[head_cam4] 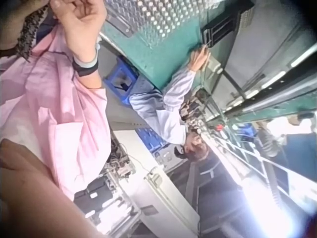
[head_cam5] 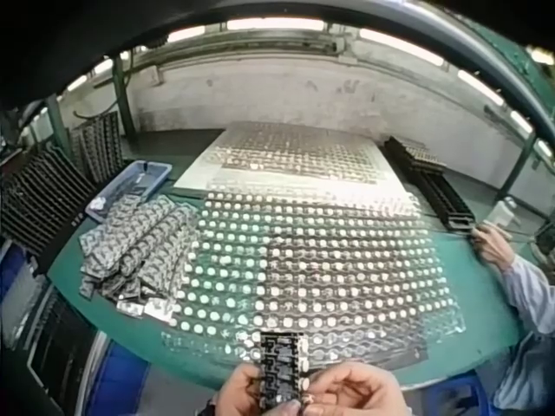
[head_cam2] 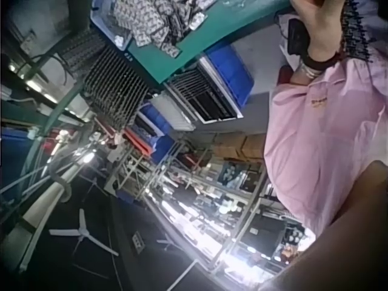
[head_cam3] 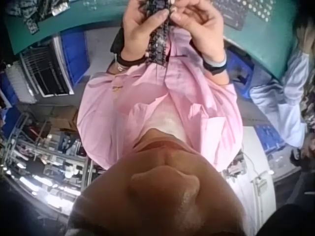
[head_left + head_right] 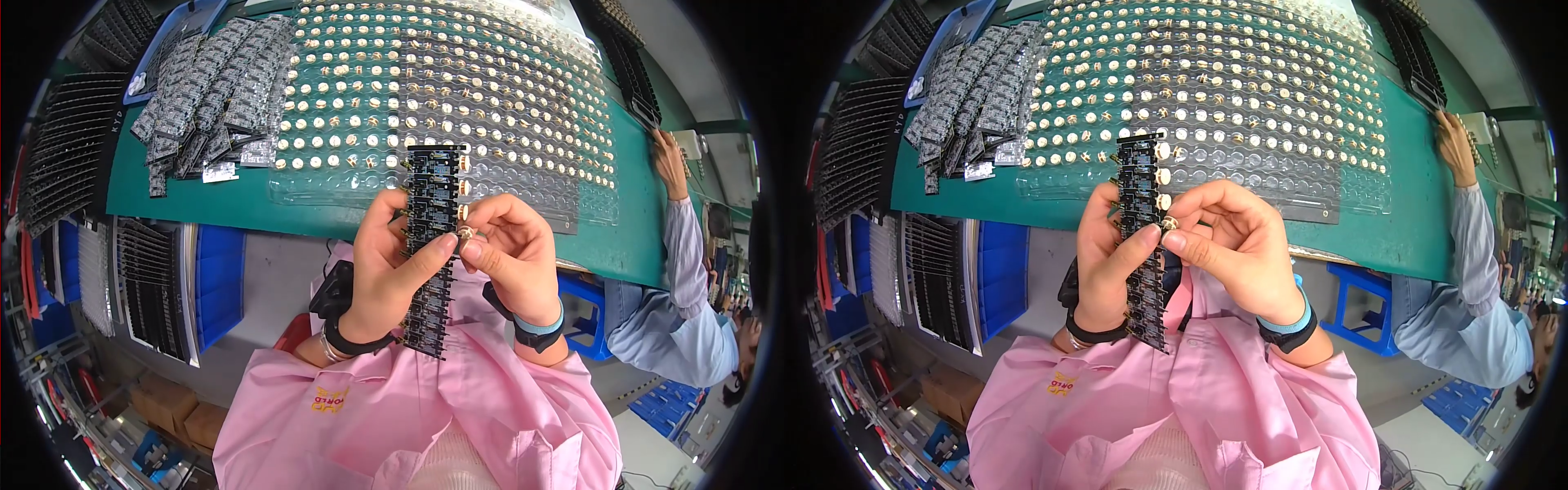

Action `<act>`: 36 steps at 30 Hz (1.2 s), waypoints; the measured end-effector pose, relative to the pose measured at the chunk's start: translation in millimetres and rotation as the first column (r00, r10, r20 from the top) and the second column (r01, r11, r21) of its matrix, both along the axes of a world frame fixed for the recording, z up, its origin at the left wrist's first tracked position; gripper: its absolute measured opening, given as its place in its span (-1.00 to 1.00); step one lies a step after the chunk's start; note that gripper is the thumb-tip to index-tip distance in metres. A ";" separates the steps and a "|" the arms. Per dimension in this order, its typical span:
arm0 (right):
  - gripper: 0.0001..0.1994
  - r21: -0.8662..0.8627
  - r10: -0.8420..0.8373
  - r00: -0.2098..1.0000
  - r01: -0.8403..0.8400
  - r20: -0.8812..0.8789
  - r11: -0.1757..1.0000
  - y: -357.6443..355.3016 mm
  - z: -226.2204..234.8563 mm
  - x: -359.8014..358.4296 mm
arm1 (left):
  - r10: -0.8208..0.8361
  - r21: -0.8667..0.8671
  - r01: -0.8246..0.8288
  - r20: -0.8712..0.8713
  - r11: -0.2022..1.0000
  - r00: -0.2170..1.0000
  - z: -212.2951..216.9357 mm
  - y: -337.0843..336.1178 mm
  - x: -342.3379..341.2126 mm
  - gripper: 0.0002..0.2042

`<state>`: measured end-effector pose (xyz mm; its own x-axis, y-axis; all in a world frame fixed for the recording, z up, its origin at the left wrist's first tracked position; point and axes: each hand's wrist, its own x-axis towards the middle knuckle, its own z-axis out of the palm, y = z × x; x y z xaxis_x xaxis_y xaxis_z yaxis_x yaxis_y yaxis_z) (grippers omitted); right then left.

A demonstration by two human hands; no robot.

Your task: The person picks up a circuit board and attaches small white components to it by hand from a plastic tray. After filling the board, they place it into a black rack and repeat the process with a new board.

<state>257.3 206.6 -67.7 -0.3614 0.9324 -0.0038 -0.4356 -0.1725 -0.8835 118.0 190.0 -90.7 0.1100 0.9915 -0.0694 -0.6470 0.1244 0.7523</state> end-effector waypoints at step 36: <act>-0.91 0.137 -0.231 0.914 0.195 0.335 0.971 0.4 13.1 -4.6 | -0.012 0.023 0.013 -0.062 1.000 0.998 0.4 0.0 -5.3 -0.78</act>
<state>252.7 206.9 -54.5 -0.1469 0.9891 0.0036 -0.1166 -0.0137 -0.9931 112.7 190.0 -90.3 0.1187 0.9915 -0.0533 -0.5978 0.1142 0.7935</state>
